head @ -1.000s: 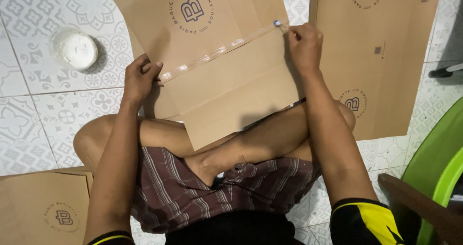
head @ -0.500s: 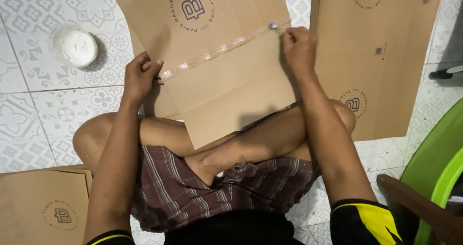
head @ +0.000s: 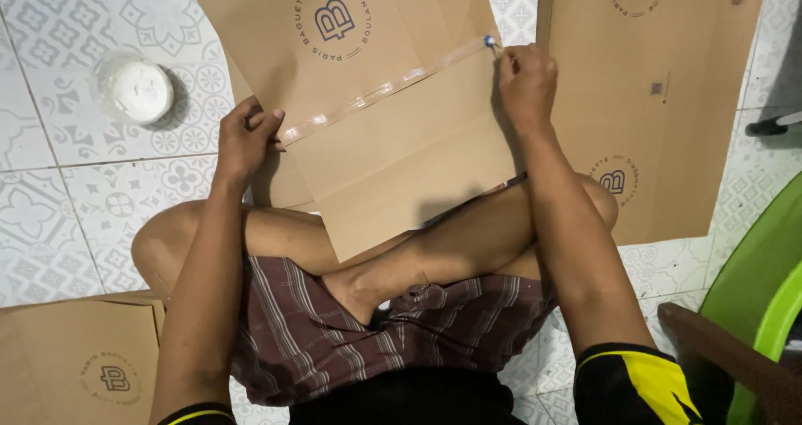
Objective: The person sits on the floor and folds a flat cardboard sheet into a box shape. They then use a small brush to apply glue from a white bowl onto the cardboard flaps and press the edges together to secure the box.
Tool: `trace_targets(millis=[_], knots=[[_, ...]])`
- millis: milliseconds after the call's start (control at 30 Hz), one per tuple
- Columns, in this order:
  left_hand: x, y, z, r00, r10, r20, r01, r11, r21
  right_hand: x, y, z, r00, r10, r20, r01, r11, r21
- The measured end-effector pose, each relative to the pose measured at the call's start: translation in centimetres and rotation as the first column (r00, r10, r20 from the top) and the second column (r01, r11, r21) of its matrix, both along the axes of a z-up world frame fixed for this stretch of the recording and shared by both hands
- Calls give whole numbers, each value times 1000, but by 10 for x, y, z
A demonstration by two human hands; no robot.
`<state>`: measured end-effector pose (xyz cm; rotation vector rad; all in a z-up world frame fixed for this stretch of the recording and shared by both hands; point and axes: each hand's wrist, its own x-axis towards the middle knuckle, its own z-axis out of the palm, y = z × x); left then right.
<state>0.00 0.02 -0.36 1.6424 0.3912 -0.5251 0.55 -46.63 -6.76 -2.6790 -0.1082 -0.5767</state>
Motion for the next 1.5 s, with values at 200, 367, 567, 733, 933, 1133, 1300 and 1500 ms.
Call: trace_targets(millis=[200,367,567,733,933,1133,1300,1500], knots=[[0,3,-8,999,5,33,-4,1000,-11,-6,18,23,996,48,-74,-45,998,46],[1,1,-2,1000,3,3,-3,999,36,0,6,15,998,56,-16,-56,998,27],[0,5,-7,1000,1,8,-1,1000,10,-1,11,14,998,59,-28,-59,998,13],[0,2,2,1000,-10,-11,10,1000,22,2,1,15,997,-67,-31,66,998,-19],[0,4,-3,1000,25,0,-25,998,-59,5,6,18,994,-98,53,99,995,-21],[1,2,-1,1000,19,12,-18,998,-53,1,15,13,998,-7,-55,11,998,66],[1,3,-1,999,31,-34,-33,999,-39,6,1,5,982,-186,-17,186,983,8],[1,3,1,999,29,-33,-30,999,-26,-3,24,11,997,-44,-70,49,995,82]])
